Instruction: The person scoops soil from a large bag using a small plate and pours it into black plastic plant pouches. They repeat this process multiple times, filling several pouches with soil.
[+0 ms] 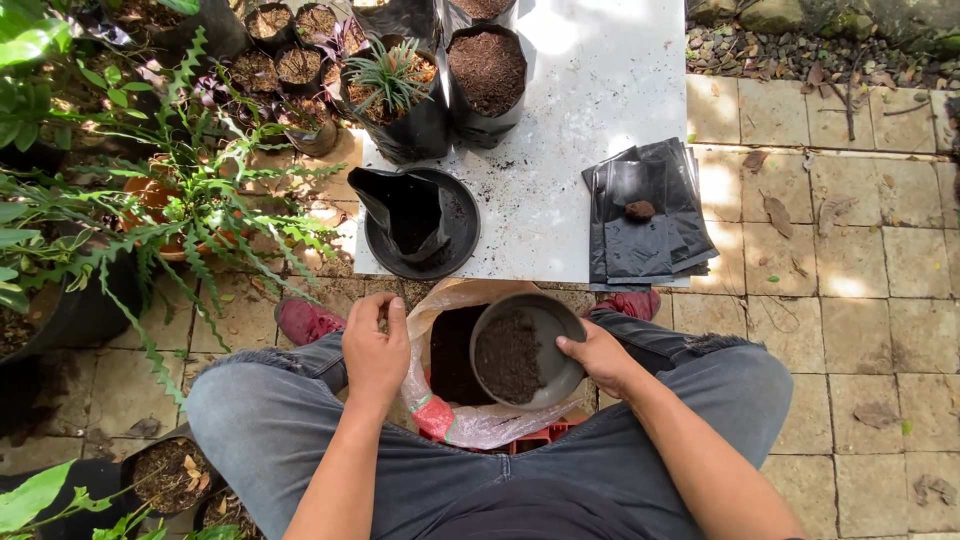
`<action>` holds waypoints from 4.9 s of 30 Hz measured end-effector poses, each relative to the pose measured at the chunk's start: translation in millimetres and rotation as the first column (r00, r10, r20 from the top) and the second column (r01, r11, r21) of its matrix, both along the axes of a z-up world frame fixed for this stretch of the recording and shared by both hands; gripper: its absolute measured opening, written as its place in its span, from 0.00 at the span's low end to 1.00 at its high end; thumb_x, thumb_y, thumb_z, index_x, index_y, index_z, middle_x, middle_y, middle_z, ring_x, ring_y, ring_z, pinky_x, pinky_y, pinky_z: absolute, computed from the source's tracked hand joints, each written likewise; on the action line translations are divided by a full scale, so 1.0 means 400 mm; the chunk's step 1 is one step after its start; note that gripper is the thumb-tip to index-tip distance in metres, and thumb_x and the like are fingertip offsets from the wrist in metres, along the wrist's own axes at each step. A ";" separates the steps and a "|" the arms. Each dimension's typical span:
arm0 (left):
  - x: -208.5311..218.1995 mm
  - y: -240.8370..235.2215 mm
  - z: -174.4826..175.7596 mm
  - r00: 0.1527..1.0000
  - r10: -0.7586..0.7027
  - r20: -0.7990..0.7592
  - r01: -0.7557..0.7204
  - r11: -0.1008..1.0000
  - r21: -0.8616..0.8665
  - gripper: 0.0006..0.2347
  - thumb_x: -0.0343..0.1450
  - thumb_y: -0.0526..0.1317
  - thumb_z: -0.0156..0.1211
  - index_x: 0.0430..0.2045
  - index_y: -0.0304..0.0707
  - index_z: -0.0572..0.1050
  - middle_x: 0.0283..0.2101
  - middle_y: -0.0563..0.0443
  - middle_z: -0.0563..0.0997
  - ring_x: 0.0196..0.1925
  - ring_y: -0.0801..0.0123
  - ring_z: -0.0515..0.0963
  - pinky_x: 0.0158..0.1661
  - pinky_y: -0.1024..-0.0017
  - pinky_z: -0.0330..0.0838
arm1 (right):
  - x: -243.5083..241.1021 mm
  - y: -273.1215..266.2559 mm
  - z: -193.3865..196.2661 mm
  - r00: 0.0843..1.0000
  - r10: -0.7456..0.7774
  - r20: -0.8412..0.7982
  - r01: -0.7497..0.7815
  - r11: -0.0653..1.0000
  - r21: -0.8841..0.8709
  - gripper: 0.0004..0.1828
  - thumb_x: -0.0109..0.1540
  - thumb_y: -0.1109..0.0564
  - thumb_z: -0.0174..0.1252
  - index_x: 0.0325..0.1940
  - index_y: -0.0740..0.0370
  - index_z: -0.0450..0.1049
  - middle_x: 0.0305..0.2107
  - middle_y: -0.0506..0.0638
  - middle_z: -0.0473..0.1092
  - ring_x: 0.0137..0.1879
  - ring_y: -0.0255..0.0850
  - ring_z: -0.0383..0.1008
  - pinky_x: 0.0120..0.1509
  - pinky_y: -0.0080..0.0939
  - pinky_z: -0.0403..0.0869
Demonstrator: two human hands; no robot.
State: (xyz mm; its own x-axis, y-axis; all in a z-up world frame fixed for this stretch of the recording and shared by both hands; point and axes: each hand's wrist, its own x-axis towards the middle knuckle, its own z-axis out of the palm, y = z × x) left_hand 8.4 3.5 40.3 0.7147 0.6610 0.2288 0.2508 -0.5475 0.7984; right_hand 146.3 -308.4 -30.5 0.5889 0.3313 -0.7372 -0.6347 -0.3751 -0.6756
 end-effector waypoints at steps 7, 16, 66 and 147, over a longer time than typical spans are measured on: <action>0.091 0.047 0.168 0.992 0.030 -0.125 -0.044 0.993 -0.113 0.15 0.80 0.46 0.48 0.36 0.32 0.76 0.30 0.40 0.77 0.35 0.48 0.80 0.39 0.56 0.74 | -0.004 0.042 0.150 0.998 -0.024 0.057 0.023 1.000 0.010 0.24 0.60 0.63 0.65 0.61 0.67 0.75 0.40 0.60 0.74 0.46 0.49 0.75 0.49 0.52 0.78; 0.241 0.117 0.286 0.882 0.042 -0.470 -0.164 0.961 -0.221 0.23 0.65 0.64 0.62 0.22 0.40 0.74 0.27 0.38 0.78 0.40 0.39 0.81 0.41 0.51 0.73 | 0.133 0.203 0.381 0.836 -0.502 0.221 0.383 0.823 0.419 0.16 0.61 0.62 0.63 0.52 0.66 0.72 0.35 0.60 0.73 0.39 0.50 0.78 0.46 0.57 0.80; 0.301 0.267 0.147 1.000 -0.001 0.026 0.005 0.984 -0.177 0.05 0.70 0.38 0.63 0.30 0.40 0.85 0.22 0.47 0.81 0.31 0.60 0.81 0.36 0.67 0.74 | 0.290 0.518 0.518 0.762 0.175 0.623 -0.179 0.982 -0.057 0.17 0.72 0.57 0.46 0.65 0.59 0.66 0.49 0.61 0.69 0.56 0.60 0.72 0.67 0.63 0.69; 0.263 0.264 0.200 0.992 -0.081 -0.096 0.038 0.921 -0.389 0.15 0.71 0.46 0.66 0.42 0.34 0.72 0.27 0.48 0.78 0.28 0.66 0.77 0.35 0.65 0.72 | 0.117 0.433 0.616 0.050 0.239 0.970 0.095 0.965 -0.243 0.15 0.67 0.64 0.54 0.58 0.58 0.74 0.34 0.61 0.74 0.40 0.66 0.77 0.41 0.59 0.75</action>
